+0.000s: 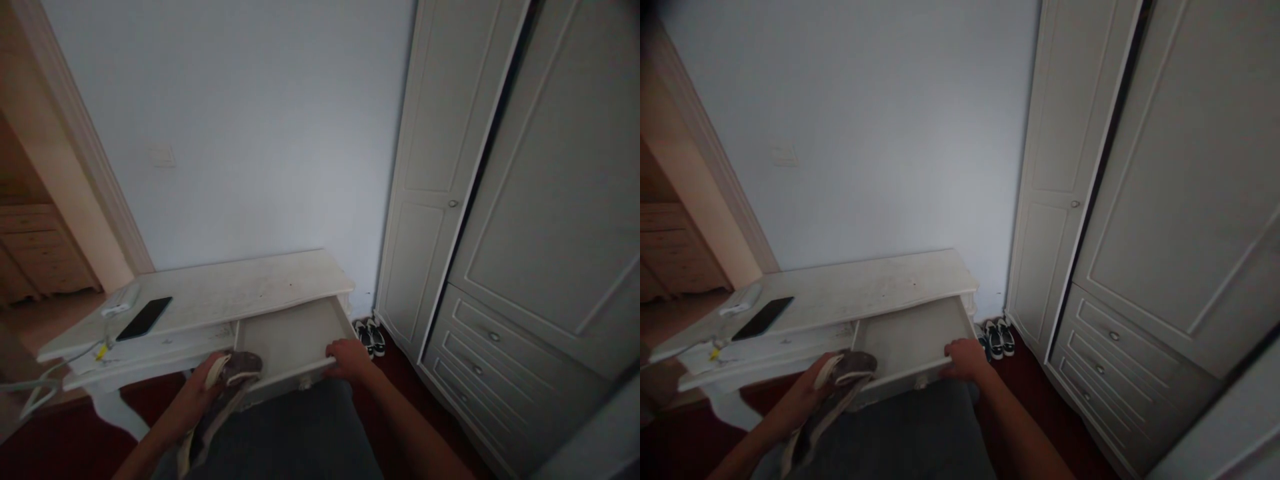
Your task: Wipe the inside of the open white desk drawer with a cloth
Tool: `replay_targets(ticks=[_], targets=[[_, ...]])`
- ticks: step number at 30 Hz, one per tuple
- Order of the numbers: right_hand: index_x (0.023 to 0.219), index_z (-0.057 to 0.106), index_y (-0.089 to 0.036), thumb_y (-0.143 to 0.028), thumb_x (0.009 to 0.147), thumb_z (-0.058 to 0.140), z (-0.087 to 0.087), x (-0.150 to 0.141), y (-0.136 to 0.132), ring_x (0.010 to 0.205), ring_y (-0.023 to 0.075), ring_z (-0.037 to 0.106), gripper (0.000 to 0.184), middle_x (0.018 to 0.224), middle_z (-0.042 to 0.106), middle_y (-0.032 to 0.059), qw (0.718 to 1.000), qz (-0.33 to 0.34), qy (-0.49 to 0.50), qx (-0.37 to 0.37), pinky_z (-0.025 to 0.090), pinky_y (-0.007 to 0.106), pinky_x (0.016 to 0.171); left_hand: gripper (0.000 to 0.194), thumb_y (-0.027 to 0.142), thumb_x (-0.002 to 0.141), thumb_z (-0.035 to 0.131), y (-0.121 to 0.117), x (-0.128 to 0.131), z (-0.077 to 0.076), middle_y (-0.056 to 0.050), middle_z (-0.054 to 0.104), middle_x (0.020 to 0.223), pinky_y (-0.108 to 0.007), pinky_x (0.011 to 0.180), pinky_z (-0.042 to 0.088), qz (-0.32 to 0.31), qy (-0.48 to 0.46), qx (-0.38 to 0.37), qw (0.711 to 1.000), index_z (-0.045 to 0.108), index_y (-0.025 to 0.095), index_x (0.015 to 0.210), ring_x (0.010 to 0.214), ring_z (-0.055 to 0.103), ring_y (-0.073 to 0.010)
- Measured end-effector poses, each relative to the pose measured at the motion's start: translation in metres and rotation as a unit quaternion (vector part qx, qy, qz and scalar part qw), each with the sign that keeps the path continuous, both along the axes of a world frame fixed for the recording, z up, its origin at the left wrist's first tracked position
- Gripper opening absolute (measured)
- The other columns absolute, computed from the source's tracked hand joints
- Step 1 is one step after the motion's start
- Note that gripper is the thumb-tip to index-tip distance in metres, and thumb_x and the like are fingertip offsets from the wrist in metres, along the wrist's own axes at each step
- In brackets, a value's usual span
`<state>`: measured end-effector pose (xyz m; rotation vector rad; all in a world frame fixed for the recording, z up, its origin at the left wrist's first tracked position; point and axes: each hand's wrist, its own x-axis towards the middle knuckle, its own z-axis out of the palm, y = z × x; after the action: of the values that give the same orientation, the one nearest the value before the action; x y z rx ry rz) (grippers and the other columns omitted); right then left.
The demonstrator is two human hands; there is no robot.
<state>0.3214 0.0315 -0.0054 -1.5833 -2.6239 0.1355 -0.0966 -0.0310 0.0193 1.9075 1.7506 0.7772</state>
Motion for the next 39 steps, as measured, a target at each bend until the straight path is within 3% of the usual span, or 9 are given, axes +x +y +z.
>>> replay_targets(ticks=[5,8,12,17,22,26,31,34,39], targets=[[0.112,0.077,-0.027,-0.071,0.079,0.077,0.0,0.0,0.002,0.106,0.0318,0.073,0.056,0.11,0.078,0.009,1.0,-0.002,-0.013,-0.008,0.052,0.036,0.086,0.04,0.051,0.094,0.054,-0.022,0.058,0.022,-0.006,0.071,0.126,-0.037,0.105,0.051,-0.186,0.022,-0.024,0.982,0.064,0.029,0.126,0.116,0.066,-0.0256],[0.112,0.077,-0.027,-0.069,0.079,0.076,-0.001,0.0,0.003,0.106,0.032,0.073,0.054,0.111,0.078,0.0091,1.0,-0.001,-0.02,-0.007,0.053,0.036,0.086,0.035,0.03,0.094,0.051,-0.022,0.115,0.02,-0.008,0.066,0.124,-0.036,0.101,0.049,-0.117,0.105,0.002,0.987,0.062,0.027,0.127,0.114,0.063,-0.0249],[0.112,0.077,-0.028,-0.05,0.088,0.073,-0.003,-0.001,0.005,0.108,0.0308,0.073,0.034,0.113,0.079,0.0084,1.0,0.001,-0.03,-0.004,0.053,0.035,0.086,0.047,0.017,0.086,0.055,-0.011,0.187,0.013,-0.006,0.061,0.128,-0.031,0.097,0.046,-0.122,0.149,0.009,0.981,0.059,0.031,0.131,0.118,0.059,-0.0232],[0.111,0.077,-0.026,-0.034,0.099,0.058,-0.006,0.0,0.011,0.104,0.029,0.075,0.024,0.11,0.079,0.009,0.999,-0.009,-0.042,-0.005,0.054,0.034,0.08,0.054,0.012,0.085,0.056,0.0,0.232,0.015,-0.006,0.05,0.147,-0.032,0.098,0.047,-0.136,0.144,0.036,0.979,0.057,0.033,0.135,0.126,0.056,-0.0242],[0.114,0.076,-0.028,-0.045,0.092,0.067,-0.007,0.003,0.007,0.107,0.0298,0.074,0.03,0.113,0.079,0.0085,1.0,-0.001,-0.031,0.0,0.053,0.035,0.083,0.052,0.012,0.089,0.052,0.0,0.199,0.016,-0.005,0.056,0.142,-0.032,0.099,0.047,-0.125,0.168,0.027,0.977,0.058,0.034,0.135,0.125,0.055,-0.0242],[0.116,0.076,-0.028,-0.065,0.081,0.076,-0.006,0.003,0.002,0.108,0.0309,0.072,0.051,0.113,0.078,0.0081,1.0,0.001,-0.015,-0.002,0.052,0.036,0.088,0.065,0.002,0.085,0.044,-0.004,0.128,0.008,-0.005,0.055,0.145,-0.033,0.102,0.046,-0.07,0.214,0.005,0.974,0.055,0.034,0.14,0.127,0.057,-0.022],[0.112,0.077,-0.027,-0.068,0.081,0.076,-0.002,0.001,0.001,0.106,0.0313,0.072,0.052,0.11,0.078,0.0088,1.0,-0.001,-0.01,-0.008,0.052,0.037,0.087,0.053,0.01,0.096,0.037,0.006,0.05,0.0,-0.01,0.054,0.144,-0.038,0.101,0.048,0.015,0.247,0.005,0.969,0.053,0.03,0.143,0.129,0.057,-0.0258],[0.11,0.077,-0.026,-0.07,0.079,0.077,-0.002,0.0,0.001,0.104,0.0316,0.073,0.053,0.109,0.078,0.0091,1.0,-0.005,-0.013,-0.008,0.052,0.037,0.086,0.044,0.016,0.097,0.042,0.027,0.039,0.005,-0.01,0.06,0.133,-0.037,0.101,0.048,0.006,0.243,0.012,0.97,0.058,0.028,0.136,0.119,0.062,-0.0248],[0.111,0.077,-0.027,-0.071,0.079,0.077,-0.005,0.001,0.002,0.105,0.0301,0.072,0.054,0.11,0.078,0.0075,1.0,-0.008,-0.019,-0.001,0.052,0.035,0.086,0.044,0.017,0.096,0.042,0.07,0.052,0.016,-0.011,0.061,0.135,-0.037,0.094,0.049,0.045,0.25,0.059,0.965,0.061,0.028,0.134,0.118,0.061,-0.0267]])
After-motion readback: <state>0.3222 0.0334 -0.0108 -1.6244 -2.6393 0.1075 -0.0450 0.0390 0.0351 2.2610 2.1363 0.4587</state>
